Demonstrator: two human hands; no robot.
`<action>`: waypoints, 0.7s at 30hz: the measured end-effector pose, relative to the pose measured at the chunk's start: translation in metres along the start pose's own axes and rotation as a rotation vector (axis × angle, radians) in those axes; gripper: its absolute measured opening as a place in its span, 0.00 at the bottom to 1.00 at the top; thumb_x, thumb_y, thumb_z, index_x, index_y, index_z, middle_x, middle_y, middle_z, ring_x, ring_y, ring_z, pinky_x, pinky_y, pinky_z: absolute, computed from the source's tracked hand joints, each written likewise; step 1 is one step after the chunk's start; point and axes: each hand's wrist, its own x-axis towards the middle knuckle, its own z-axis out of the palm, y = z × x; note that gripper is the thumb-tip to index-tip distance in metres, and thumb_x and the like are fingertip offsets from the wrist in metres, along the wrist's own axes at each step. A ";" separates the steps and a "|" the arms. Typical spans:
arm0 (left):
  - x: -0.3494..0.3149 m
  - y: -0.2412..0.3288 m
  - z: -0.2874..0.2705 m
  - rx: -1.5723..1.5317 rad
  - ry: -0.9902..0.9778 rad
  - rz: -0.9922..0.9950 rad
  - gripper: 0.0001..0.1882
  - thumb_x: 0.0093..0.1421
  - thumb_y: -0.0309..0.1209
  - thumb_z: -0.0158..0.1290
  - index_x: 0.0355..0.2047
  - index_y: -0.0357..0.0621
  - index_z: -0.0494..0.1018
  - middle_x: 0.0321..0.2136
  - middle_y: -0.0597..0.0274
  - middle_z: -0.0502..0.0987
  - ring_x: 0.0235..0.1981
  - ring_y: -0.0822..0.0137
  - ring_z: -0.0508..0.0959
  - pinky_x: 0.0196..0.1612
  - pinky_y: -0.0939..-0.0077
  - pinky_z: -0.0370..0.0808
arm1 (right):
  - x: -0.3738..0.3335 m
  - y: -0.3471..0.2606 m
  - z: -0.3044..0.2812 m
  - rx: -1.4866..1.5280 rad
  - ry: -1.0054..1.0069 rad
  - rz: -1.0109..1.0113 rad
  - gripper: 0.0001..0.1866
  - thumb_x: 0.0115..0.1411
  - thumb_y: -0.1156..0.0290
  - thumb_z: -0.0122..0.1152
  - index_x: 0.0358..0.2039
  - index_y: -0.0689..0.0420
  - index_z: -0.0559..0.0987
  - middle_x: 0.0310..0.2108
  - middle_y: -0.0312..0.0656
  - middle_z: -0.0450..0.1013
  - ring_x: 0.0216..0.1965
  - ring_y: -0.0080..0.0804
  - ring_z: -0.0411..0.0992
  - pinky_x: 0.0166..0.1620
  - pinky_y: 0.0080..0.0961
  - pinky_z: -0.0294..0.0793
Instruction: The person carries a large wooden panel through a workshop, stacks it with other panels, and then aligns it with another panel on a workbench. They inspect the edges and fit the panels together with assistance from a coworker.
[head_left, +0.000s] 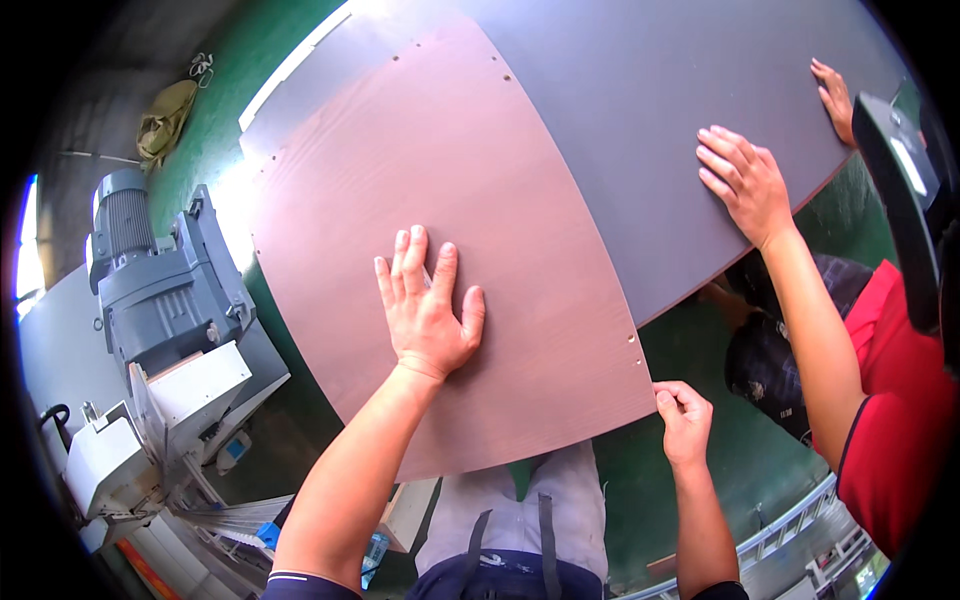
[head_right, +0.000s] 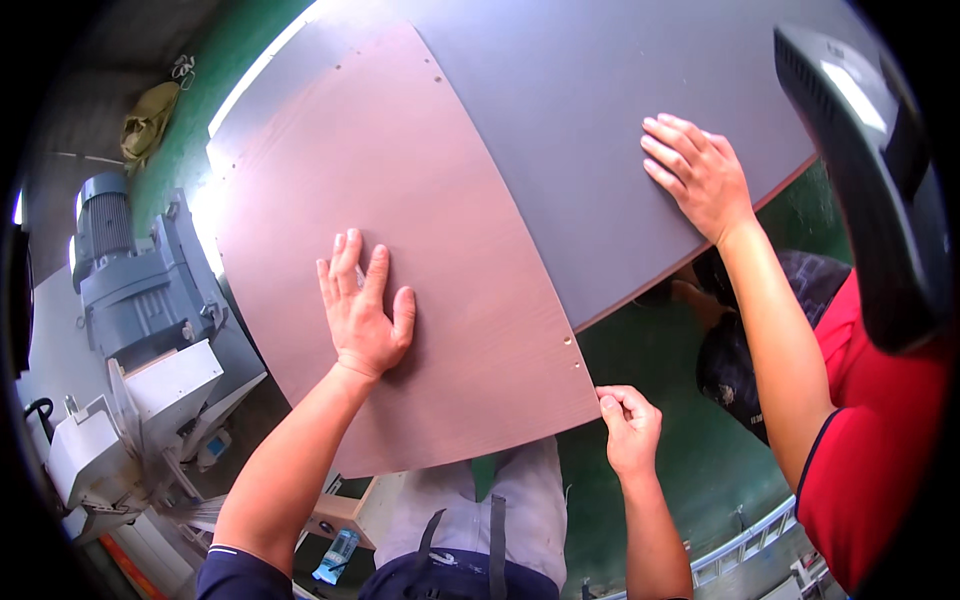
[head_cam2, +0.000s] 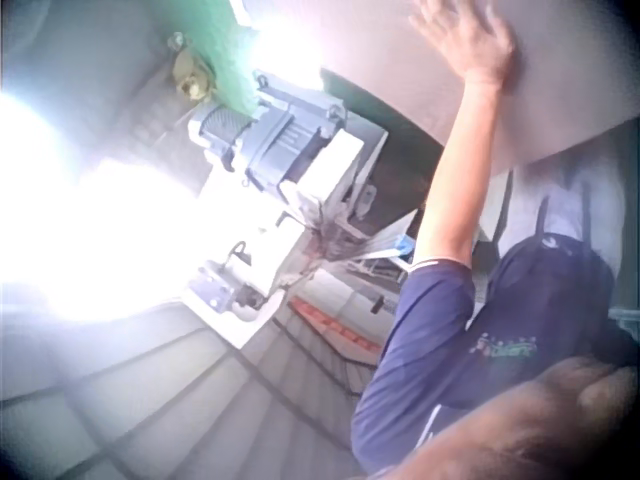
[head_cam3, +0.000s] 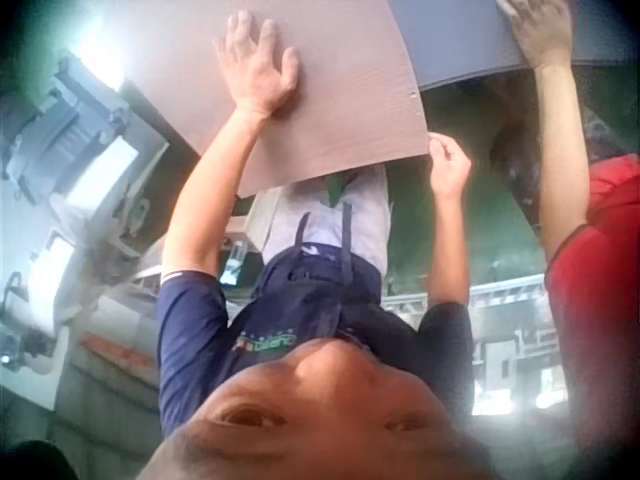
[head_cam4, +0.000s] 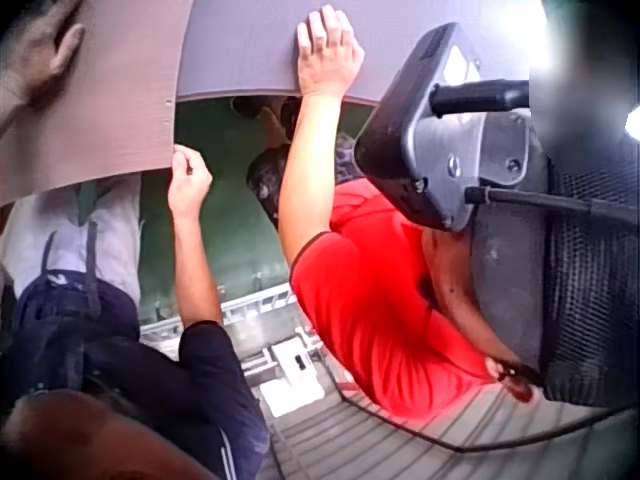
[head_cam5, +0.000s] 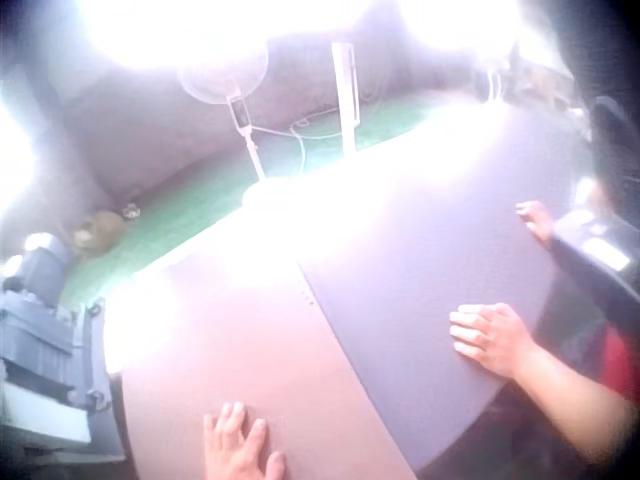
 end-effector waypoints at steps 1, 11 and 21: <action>-0.002 0.003 -0.001 -0.003 -0.015 -0.001 0.28 0.55 0.39 0.54 0.55 0.39 0.71 0.65 0.44 0.57 0.68 0.44 0.53 0.68 0.44 0.44 | -0.002 -0.002 0.002 -0.052 0.027 -0.030 0.06 0.60 0.78 0.58 0.34 0.66 0.81 0.28 0.33 0.74 0.27 0.13 0.64 0.30 0.14 0.63; 0.007 0.001 -0.002 -0.067 -0.040 -0.035 0.28 0.52 0.40 0.56 0.53 0.41 0.72 0.65 0.42 0.55 0.68 0.43 0.52 0.68 0.39 0.43 | 0.040 -0.073 0.059 -0.580 -0.055 -0.710 0.30 0.51 0.70 0.63 0.55 0.64 0.72 0.58 0.55 0.65 0.59 0.51 0.65 0.59 0.41 0.67; -0.005 -0.002 0.001 -0.082 -0.090 0.009 0.32 0.52 0.42 0.55 0.58 0.44 0.67 0.65 0.40 0.55 0.68 0.40 0.53 0.66 0.33 0.43 | 0.203 -0.178 0.154 -0.950 -0.456 -1.070 0.48 0.54 0.43 0.61 0.68 0.54 0.57 0.71 0.55 0.42 0.72 0.53 0.40 0.70 0.54 0.40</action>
